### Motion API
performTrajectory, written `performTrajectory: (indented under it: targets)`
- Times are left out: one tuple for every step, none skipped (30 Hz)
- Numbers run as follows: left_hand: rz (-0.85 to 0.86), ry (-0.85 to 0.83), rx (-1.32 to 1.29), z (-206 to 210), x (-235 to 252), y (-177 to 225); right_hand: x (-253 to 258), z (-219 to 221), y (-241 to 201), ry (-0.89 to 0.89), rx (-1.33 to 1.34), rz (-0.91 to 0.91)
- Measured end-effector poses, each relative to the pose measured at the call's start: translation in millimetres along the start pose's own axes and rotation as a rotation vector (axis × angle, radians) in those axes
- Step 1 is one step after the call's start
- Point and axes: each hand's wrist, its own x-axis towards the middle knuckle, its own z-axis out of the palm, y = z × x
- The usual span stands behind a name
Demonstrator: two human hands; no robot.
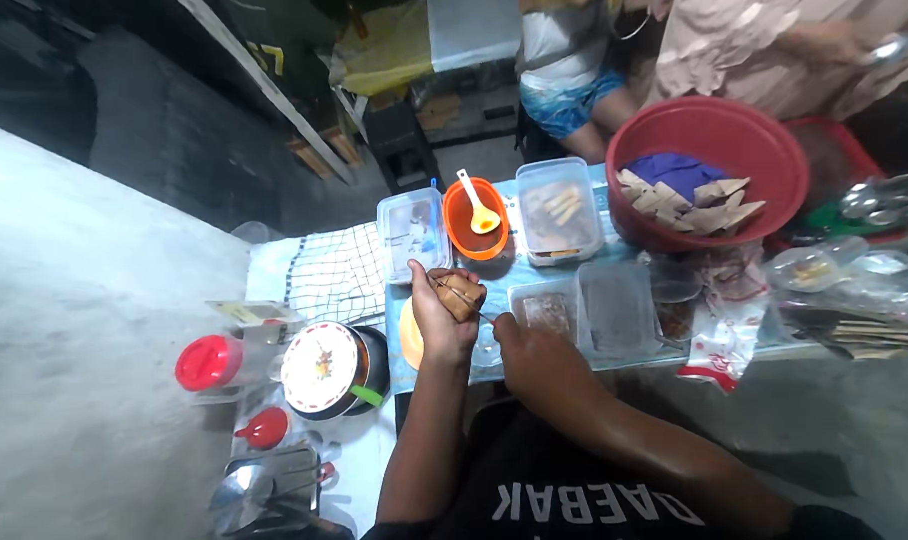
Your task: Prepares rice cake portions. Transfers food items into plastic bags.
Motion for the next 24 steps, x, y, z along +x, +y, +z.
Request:
performTrajectory:
  targets:
    - [-0.024, -0.006, -0.006, 0.8, -1.9, -1.1, 1.0, 2.6, 1.3, 0.029, -0.005, -0.002]
    - [-0.048, -0.020, -0.010, 0.9, -5.2, -3.4, 3.1, 3.8, 2.1, 0.025, 0.003, 0.006]
    - [-0.070, -0.041, -0.010, 0.1, -10.0, -7.1, 6.0, 5.5, 3.2, 0.008, 0.024, 0.014]
    - [-0.091, -0.040, -0.028, 0.0, -13.6, -11.4, 9.5, 8.5, 4.6, -0.005, 0.043, 0.017]
    - [-0.104, -0.031, -0.052, -0.5, -15.5, -15.8, 12.9, 11.6, 6.3, -0.022, 0.059, 0.015]
    - [-0.105, -0.019, -0.074, -1.3, -15.6, -19.6, 15.5, 15.4, 8.6, -0.019, 0.070, 0.005]
    - [-0.100, 0.000, -0.076, -1.8, -13.9, -22.3, 17.4, 18.2, 11.0, -0.014, 0.074, -0.005]
    - [-0.096, 0.017, -0.062, -3.3, -10.6, -24.0, 18.1, 19.1, 12.8, -0.020, 0.076, -0.011]
    - [-0.089, 0.028, -0.035, -6.2, -5.9, -25.0, 17.7, 19.4, 14.0, -0.031, 0.083, -0.016]
    - [-0.074, 0.028, 0.000, -9.6, -1.0, -25.1, 16.2, 19.8, 15.2, -0.045, 0.088, -0.020]
    - [-0.050, 0.040, 0.029, -10.6, 3.4, -24.3, 14.7, 17.4, 15.3, -0.080, 0.093, -0.010]
    - [-0.021, 0.037, 0.059, -10.0, 6.4, -22.6, 13.4, 14.3, 15.6, -0.101, 0.091, -0.004]
    - [0.000, 0.025, 0.082, -8.2, 7.4, -20.4, 11.7, 13.6, 16.6, -0.082, 0.088, -0.010]
    - [0.009, 0.012, 0.094, -6.7, 6.8, -18.1, 9.8, 14.6, 17.6, -0.051, 0.085, -0.017]
    - [0.004, 0.006, 0.094, -6.0, 5.1, -16.4, 8.1, 17.2, 18.4, -0.019, 0.080, -0.024]
    - [-0.018, 0.002, 0.075, -5.7, 3.6, -15.2, 7.5, 19.3, 18.9, -0.007, 0.072, -0.023]
    - [-0.056, -0.004, 0.044, -5.4, 2.3, -14.5, 7.9, 20.7, 19.5, 0.000, 0.065, -0.020]
    - [-0.103, -0.024, 0.005, -6.3, 0.3, -14.8, 9.1, 23.9, 20.9, 0.021, 0.058, -0.020]
    - [-0.147, -0.049, -0.032, -7.4, -3.3, -16.2, 10.5, 27.5, 22.7, 0.043, 0.052, -0.020]
    - [-0.181, -0.058, -0.078, -7.5, -7.5, -18.8, 11.8, 30.0, 24.8, 0.054, 0.052, -0.019]
    - [-0.203, -0.059, -0.126, -7.4, -12.0, -21.5, 13.1, 32.1, 26.9, 0.055, 0.052, -0.019]
    - [-0.211, -0.048, -0.164, -7.2, -16.0, -23.9, 14.5, 33.5, 28.6, 0.044, 0.057, -0.016]
    - [-0.209, -0.029, -0.175, -6.7, -18.9, -26.3, 15.6, 34.6, 30.0, 0.028, 0.065, -0.014]
    - [-0.203, 0.002, -0.160, -6.2, -20.8, -29.0, 16.3, 35.4, 31.3, 0.003, 0.071, -0.010]
